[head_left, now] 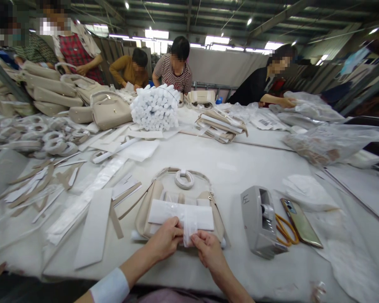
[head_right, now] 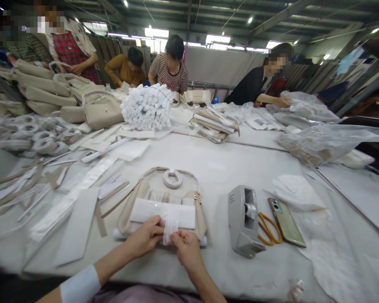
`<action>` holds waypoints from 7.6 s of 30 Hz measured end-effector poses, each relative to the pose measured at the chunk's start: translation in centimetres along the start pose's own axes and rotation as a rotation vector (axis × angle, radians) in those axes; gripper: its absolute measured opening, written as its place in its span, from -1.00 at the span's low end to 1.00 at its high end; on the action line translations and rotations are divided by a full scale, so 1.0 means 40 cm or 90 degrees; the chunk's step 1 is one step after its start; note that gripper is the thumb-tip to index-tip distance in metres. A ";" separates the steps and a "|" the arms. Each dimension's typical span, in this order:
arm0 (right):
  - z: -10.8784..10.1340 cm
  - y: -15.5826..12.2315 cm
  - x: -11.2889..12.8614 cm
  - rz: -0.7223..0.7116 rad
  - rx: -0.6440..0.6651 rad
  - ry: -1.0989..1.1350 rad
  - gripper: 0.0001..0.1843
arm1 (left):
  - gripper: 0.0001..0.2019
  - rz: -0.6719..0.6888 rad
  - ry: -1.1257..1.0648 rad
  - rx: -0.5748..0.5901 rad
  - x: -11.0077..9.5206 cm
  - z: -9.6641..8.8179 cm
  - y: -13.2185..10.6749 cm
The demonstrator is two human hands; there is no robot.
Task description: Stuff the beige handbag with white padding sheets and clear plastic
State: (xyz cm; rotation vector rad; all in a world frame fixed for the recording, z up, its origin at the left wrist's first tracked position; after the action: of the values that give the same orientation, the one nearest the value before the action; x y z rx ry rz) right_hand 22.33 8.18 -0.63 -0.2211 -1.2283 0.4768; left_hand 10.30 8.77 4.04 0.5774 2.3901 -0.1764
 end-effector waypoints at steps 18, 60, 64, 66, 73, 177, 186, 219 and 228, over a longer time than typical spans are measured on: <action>0.036 0.055 0.158 0.007 -0.028 -0.005 -0.59 | -0.78 0.102 0.298 -0.008 -0.042 -0.034 0.024; -0.015 0.073 0.134 -0.078 -0.051 -0.159 -0.69 | -0.73 0.104 0.204 -0.100 0.005 -0.019 0.065; -0.012 0.065 0.113 -0.049 -0.044 -0.141 -0.65 | -0.75 0.095 0.208 -0.105 0.015 -0.014 0.073; -0.008 0.064 0.106 -0.027 -0.033 -0.133 -0.63 | -0.75 0.089 0.212 -0.106 0.018 -0.013 0.076; 0.014 0.047 0.116 -0.024 0.016 -0.144 -0.61 | -0.76 0.080 0.206 -0.104 0.020 -0.014 0.080; -0.196 0.151 0.402 -0.198 -0.175 -0.182 -0.64 | -0.21 0.032 0.210 -0.065 0.034 -0.009 0.055; -0.115 -0.090 0.009 -0.085 -0.118 -0.092 -0.45 | -0.14 0.019 0.147 -0.064 0.030 -0.031 0.057; -0.133 -0.246 0.125 -0.665 0.046 -0.750 -0.61 | -0.31 0.098 0.557 -0.037 0.004 0.041 0.053; 0.052 -0.165 0.253 -0.704 -0.030 -0.861 -0.57 | -0.30 0.096 0.527 -0.054 0.003 0.035 0.057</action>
State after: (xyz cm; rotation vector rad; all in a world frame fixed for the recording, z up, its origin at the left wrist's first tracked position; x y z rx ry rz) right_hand 24.46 6.87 11.36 0.8776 -2.3855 -0.5119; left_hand 12.04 10.48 2.92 0.9154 3.0983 0.2907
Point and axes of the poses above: each hand's wrist, its own y-axis towards the middle knuckle, its own z-axis out of the palm, x = y × z, the point moved 8 cm from there along y, towards the middle knuckle, and after that the axes turned 14 degrees about y, right-handed, at the moved point
